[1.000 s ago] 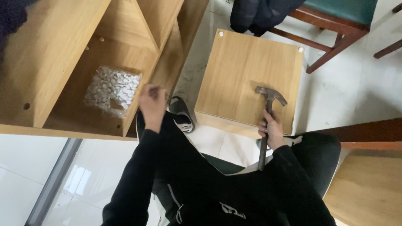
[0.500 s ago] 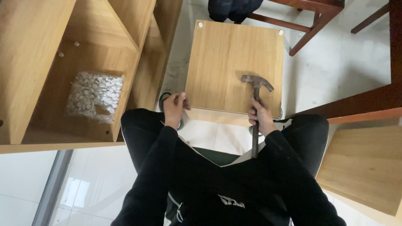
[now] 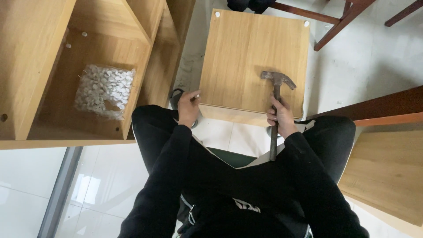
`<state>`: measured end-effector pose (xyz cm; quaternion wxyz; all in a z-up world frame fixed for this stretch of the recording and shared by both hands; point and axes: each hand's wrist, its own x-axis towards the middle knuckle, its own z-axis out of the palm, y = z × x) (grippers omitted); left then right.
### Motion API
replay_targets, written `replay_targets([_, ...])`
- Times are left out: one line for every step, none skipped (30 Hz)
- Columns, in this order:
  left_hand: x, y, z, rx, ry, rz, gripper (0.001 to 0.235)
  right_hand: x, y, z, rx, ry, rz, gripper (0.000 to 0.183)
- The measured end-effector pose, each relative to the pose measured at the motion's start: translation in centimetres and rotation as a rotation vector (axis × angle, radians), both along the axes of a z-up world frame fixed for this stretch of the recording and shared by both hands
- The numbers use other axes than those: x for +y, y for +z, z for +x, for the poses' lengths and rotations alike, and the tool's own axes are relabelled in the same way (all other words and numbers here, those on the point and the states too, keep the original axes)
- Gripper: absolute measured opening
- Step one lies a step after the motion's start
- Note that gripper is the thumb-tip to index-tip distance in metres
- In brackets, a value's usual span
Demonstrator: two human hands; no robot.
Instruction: The person places a wooden board on a chair, then uses a hammer to tap white plastic feet into the corners of the board. The person retrieves the feet from a nearby shelf and secures each one before lifting the board.
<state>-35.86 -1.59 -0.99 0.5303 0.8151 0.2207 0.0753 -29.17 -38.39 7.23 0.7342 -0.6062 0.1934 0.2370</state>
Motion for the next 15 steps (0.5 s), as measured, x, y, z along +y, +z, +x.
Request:
replay_targets([-0.3,0.5,-0.1,0.003,0.002,0.001,0.035,-0.2,-0.8,0.3,0.003,0.002,0.001,0.030])
replay_targets([-0.6,1.0,-0.1,-0.001,-0.021,0.012,0.038,-0.4,-1.7,0.5,0.003,-0.005,0.002,0.029])
replay_targets([-0.9,1.6,-0.1,-0.006,-0.045,0.022,0.042,-0.6,-2.5,0.8,0.003,-0.012,0.003,0.028])
replay_targets([-0.9,1.6,-0.2,-0.006,-0.046,0.023,0.042,-0.5,-1.8,0.5,0.003,-0.013,0.004,0.028])
replay_targets([-1.0,1.6,-0.3,-0.016,-0.039,-0.009,0.040,-0.3,-1.1,0.3,0.002,-0.009,0.003,0.030])
replay_targets([-1.1,1.5,-0.4,-0.026,-0.032,-0.041,0.039,-0.2,-0.3,0.0,0.001,-0.005,0.002,0.032])
replay_targets([-1.1,1.3,-0.4,-0.026,-0.033,-0.041,0.039,-0.2,-0.3,0.1,0.001,-0.006,0.002,0.032])
replay_targets([-1.0,1.0,-0.4,-0.030,-0.038,-0.047,0.038,-0.1,-0.3,0.1,0.002,-0.008,0.001,0.031])
replay_targets([-1.0,0.7,-0.4,-0.033,-0.044,-0.053,0.037,-0.1,-0.3,0.0,0.003,-0.009,0.001,0.030])
replay_targets([-1.0,0.4,-0.3,-0.033,-0.044,-0.053,0.037,-0.1,-0.4,0.0,0.003,-0.009,0.001,0.030])
replay_targets([-1.0,0.2,-0.3,-0.034,-0.041,-0.060,0.037,-0.2,-0.4,0.0,-0.001,-0.010,0.005,0.029])
replay_targets([-1.0,0.0,-0.2,-0.036,-0.038,-0.066,0.037,-0.1,-0.4,0.1,-0.006,-0.012,0.009,0.027])
replay_targets([-0.9,0.1,-0.2,-0.037,-0.038,-0.066,0.037,-0.2,-0.5,0.1,-0.007,-0.011,0.009,0.027])
replay_targets([-0.9,0.3,-0.2,-0.037,-0.046,-0.061,0.037,-0.3,-0.6,0.1,-0.009,-0.005,0.009,0.028])
replay_targets([-0.9,0.4,-0.2,-0.037,-0.054,-0.057,0.038,-0.3,-0.7,0.2,-0.010,0.001,0.009,0.029])
